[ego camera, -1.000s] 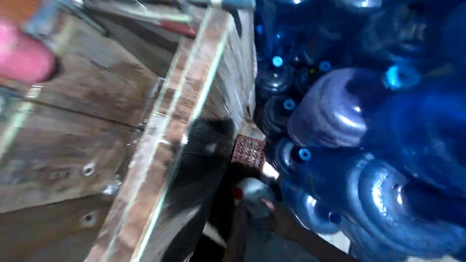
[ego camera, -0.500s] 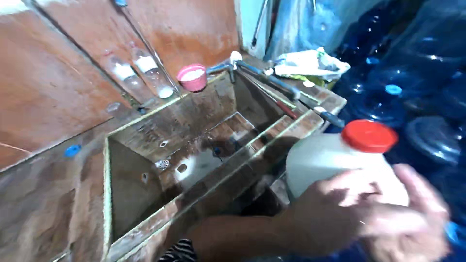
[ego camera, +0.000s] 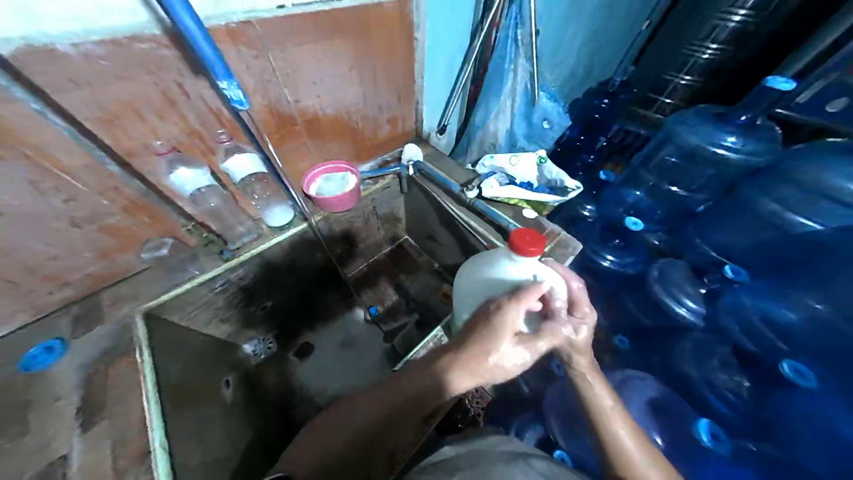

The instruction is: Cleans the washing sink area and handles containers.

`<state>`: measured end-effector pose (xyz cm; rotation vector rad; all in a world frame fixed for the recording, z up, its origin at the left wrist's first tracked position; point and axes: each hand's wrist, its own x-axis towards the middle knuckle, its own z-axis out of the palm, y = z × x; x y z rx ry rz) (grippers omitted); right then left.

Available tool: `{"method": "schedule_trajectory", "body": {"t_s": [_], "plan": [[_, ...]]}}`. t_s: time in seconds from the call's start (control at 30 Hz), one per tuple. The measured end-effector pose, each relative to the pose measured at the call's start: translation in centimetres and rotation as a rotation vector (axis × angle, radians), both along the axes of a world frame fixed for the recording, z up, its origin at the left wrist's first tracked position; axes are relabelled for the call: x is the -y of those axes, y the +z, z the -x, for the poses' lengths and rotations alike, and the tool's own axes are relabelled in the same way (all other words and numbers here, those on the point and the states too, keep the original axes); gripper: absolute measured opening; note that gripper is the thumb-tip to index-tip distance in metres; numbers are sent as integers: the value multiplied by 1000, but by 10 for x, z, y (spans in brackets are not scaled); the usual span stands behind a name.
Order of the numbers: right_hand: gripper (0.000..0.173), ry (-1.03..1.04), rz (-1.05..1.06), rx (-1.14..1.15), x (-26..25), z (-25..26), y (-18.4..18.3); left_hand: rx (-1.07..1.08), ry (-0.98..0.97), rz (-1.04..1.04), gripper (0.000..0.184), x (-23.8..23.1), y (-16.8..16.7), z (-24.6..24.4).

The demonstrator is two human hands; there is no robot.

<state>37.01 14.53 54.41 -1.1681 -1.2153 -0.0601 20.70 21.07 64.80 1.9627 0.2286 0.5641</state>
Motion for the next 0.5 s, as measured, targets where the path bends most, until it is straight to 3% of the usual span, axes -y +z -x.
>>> {"method": "schedule_trajectory", "body": {"t_s": [0.07, 0.1, 0.2, 0.27, 0.33, 0.5], "plan": [[37, 47, 18, 18, -5, -5, 3, 158, 254, -541, 24, -21, 6, -4], [37, 62, 31, 22, -7, -7, 4, 158, 305, -734, 25, -35, 10, -8], [39, 114, 80, 20, -10, -8, 9, -22, 186, -976, 40, -74, 13, -29], [40, 134, 105, 26, -14, -10, 13, 34, 131, -1050, 30, -92, 3, -46], [42, 148, 124, 49, -19, -10, 16, -6, 201, -1064, 27, -94, 2, -56], [44, 180, 166, 102, -32, -13, 24, -710, 327, -740, 34, -68, 56, -70]]}}
